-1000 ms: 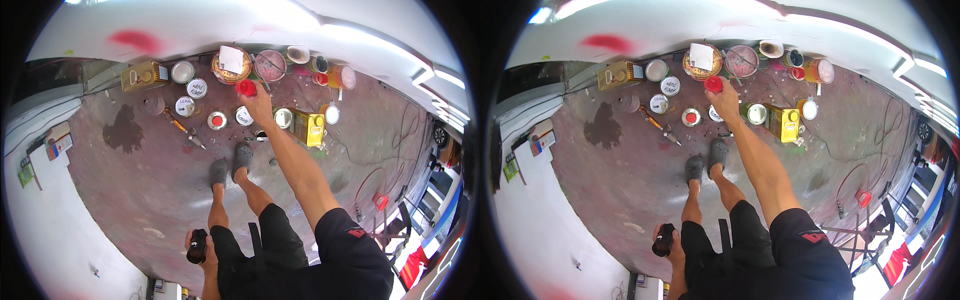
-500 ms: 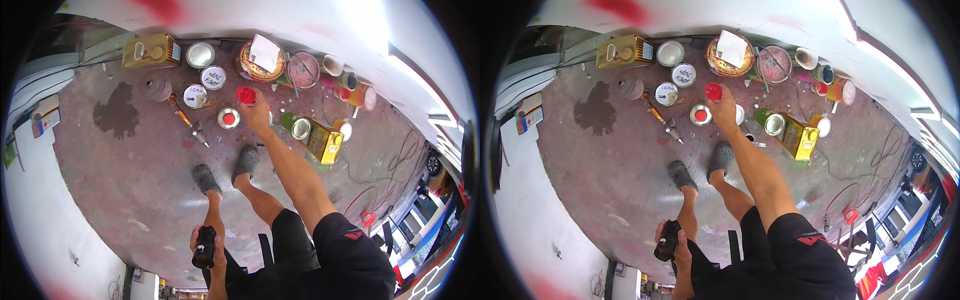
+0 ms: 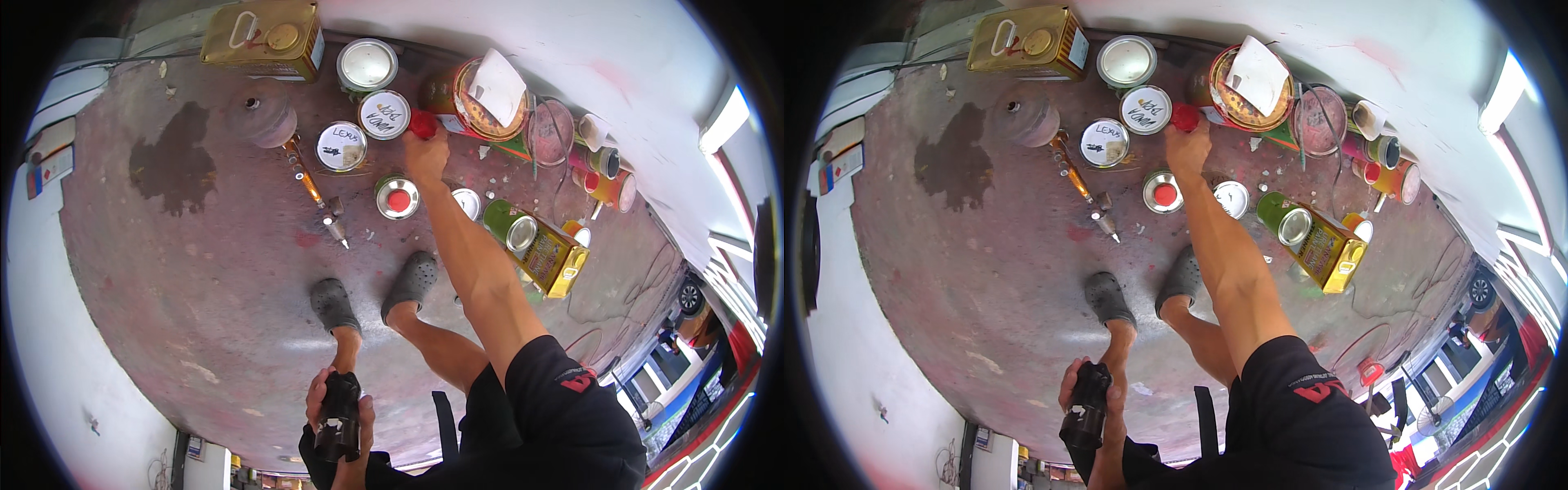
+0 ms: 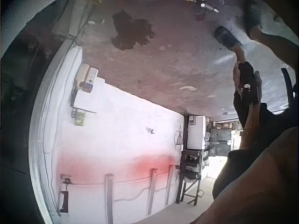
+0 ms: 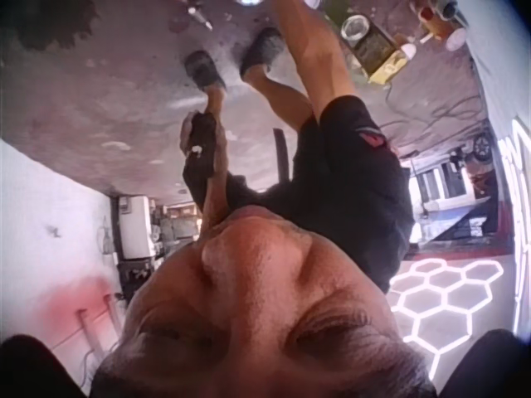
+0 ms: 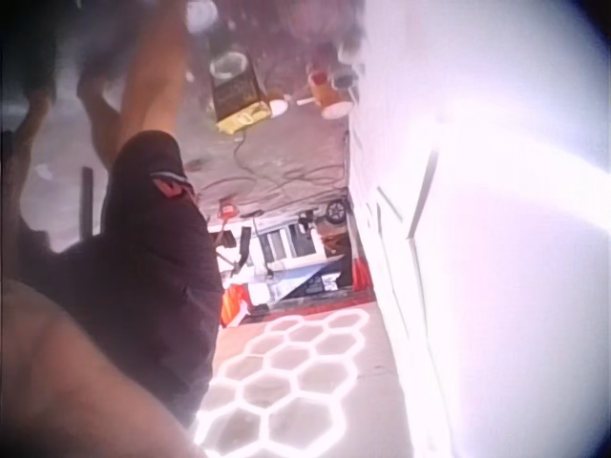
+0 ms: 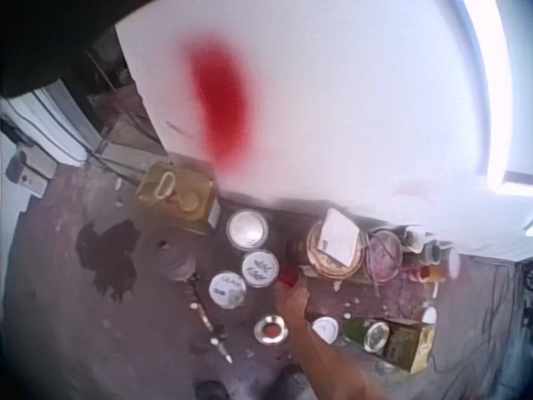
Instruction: The person uses a spray gun to apply paint to a car bumper, then walks to a paint mixing area. They scrape yellow paint from a can onto a card, pick up a red paint cup, and pour some of its contents into a drain. They then pick up a black paint can and a red lid.
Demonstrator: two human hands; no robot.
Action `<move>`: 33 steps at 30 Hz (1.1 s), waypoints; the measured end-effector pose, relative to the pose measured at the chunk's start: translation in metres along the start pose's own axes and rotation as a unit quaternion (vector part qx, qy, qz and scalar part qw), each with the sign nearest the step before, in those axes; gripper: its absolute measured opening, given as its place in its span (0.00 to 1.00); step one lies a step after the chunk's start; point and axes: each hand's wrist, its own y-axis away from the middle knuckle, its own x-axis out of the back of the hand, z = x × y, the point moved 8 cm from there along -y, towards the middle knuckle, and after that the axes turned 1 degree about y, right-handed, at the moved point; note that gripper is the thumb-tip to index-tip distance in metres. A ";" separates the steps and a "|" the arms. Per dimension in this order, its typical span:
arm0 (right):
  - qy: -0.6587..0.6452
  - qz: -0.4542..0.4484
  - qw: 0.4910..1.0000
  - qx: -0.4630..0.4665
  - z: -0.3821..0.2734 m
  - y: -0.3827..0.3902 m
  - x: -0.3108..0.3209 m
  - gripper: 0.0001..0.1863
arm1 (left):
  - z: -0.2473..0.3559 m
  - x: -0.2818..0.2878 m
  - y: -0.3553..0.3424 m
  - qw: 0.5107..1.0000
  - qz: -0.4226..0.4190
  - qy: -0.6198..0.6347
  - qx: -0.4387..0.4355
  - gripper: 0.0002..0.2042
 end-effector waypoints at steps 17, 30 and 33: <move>0.154 -0.003 0.980 -0.128 0.006 0.315 0.385 0.26 | 0.146 -0.002 0.072 0.970 -0.216 -0.019 -0.110 0.33; -0.030 0.214 0.852 -0.478 -0.043 0.919 0.574 0.33 | 0.321 0.048 0.240 0.717 -0.563 -0.137 -0.387 0.31; -0.090 0.266 0.797 -0.535 -0.052 1.063 0.543 0.31 | 0.322 0.049 0.323 0.653 -0.634 -0.131 -0.394 0.32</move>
